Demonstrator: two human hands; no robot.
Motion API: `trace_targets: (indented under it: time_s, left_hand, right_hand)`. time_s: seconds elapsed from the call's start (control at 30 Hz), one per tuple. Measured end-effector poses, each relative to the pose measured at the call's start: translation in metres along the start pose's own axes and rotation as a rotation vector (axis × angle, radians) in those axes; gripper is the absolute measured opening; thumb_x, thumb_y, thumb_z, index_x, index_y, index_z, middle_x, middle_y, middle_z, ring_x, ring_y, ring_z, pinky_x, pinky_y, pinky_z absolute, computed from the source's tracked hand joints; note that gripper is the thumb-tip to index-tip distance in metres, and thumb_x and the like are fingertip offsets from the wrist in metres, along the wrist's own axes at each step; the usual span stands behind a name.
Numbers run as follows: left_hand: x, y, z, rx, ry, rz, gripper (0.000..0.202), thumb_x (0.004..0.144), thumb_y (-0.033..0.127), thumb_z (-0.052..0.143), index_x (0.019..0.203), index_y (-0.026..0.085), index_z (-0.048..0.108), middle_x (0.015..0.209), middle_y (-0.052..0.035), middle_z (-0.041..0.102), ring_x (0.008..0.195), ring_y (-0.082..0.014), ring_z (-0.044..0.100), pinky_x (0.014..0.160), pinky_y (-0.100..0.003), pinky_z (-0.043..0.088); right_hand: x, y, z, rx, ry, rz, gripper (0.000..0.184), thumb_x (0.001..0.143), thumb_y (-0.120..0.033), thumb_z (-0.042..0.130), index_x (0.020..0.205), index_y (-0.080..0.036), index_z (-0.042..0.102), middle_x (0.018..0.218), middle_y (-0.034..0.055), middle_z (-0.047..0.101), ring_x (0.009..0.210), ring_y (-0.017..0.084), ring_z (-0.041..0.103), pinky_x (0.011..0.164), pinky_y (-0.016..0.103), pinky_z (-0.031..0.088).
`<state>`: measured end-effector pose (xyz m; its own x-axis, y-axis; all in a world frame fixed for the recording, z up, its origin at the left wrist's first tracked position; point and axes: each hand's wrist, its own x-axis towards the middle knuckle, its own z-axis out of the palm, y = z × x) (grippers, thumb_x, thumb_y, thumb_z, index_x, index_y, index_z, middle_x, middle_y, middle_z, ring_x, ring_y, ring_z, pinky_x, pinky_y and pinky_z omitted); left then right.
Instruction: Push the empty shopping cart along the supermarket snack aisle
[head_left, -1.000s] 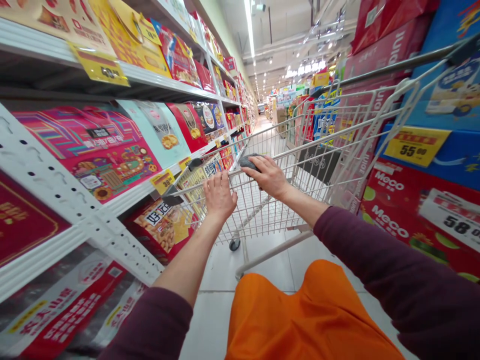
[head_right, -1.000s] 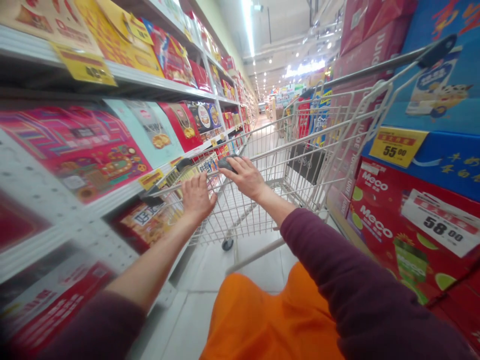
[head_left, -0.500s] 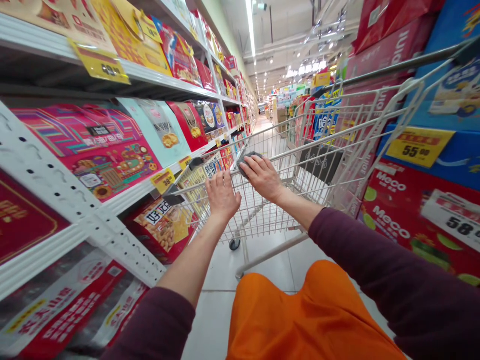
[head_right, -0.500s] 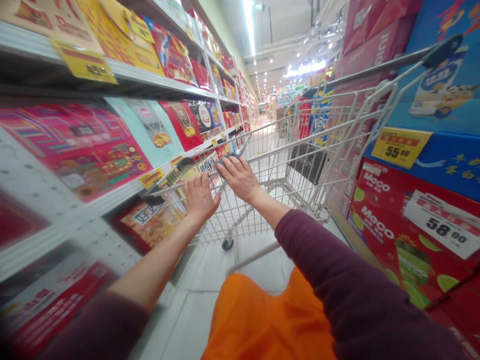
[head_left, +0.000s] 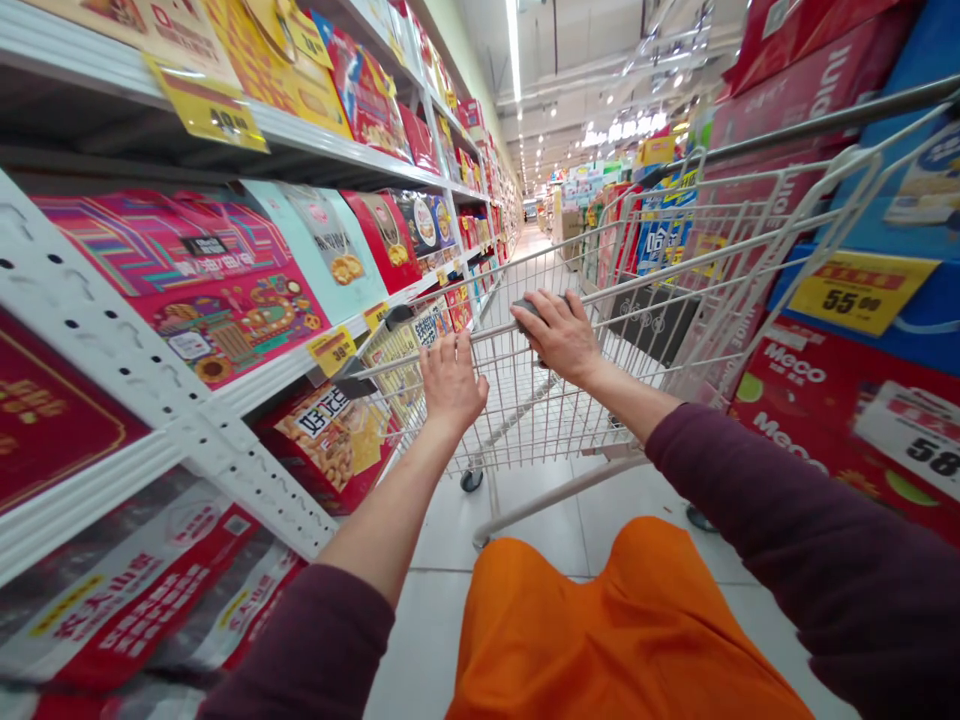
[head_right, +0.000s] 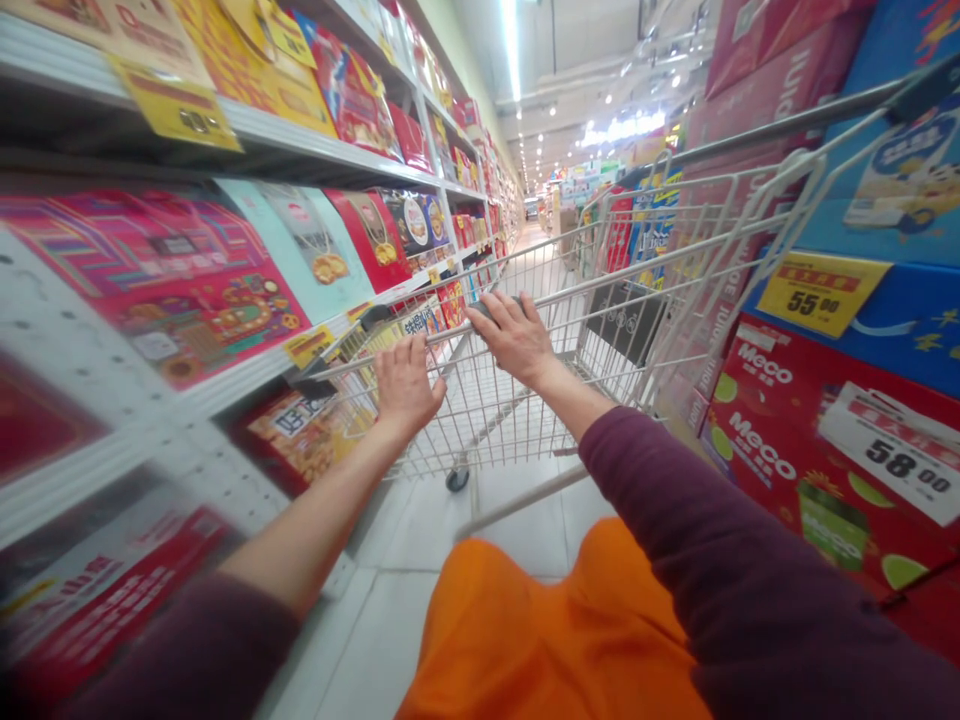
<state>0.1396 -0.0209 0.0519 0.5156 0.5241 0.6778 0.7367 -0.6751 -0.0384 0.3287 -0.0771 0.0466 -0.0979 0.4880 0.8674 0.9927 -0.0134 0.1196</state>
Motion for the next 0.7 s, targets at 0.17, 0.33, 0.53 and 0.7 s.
trace_targets:
  time_s: [0.17,0.33,0.53,0.7]
  left_hand:
    - [-0.001,0.001,0.002,-0.011,0.037,-0.004,0.070,0.072,0.023,0.058,0.139,0.011,0.040,0.142,-0.0188,0.047,0.134,-0.0348,0.039,0.114,-0.055,0.023]
    - [0.001,0.001,0.000,0.006,0.010,-0.017,0.069,0.073,0.023,0.057,0.138,0.009,0.041,0.141,-0.0200,0.048,0.133,-0.0351,0.040,0.114,-0.055,0.023]
    - [0.001,-0.011,-0.003,0.022,-0.023,0.049,0.067,0.076,0.021,0.053,0.140,0.010,0.039,0.141,-0.0174,0.049,0.132,-0.0324,0.042,0.114,-0.051,0.025]
    - [-0.001,-0.014,-0.001,0.001,0.014,0.018,0.064,0.077,0.021,0.052,0.139,0.012,0.041,0.141,-0.0172,0.049,0.131,-0.0322,0.042,0.115,-0.052,0.025]
  right_hand:
    - [0.003,-0.013,0.004,0.014,0.031,0.050,0.039,0.095,-0.021,0.042,0.131,-0.024,0.057,0.138,0.0099,0.055,0.130,0.028,0.044,0.113,0.055,0.028]
    - [0.015,-0.047,0.015,0.035,-0.019,-0.026,0.041,0.095,-0.017,0.040,0.133,-0.022,0.055,0.140,0.0110,0.053,0.133,0.026,0.042,0.112,0.051,0.031]
    - [0.010,-0.022,0.006,0.010,-0.031,-0.061,0.041,0.096,-0.017,0.038,0.132,-0.025,0.055,0.137,0.0083,0.056,0.129,0.024,0.045,0.109,0.046,0.033]
    - [-0.008,0.029,-0.011,-0.014,-0.001,0.046,0.042,0.093,-0.018,0.043,0.132,-0.027,0.055,0.137,0.0093,0.054,0.127,0.028,0.045,0.110,0.054,0.028]
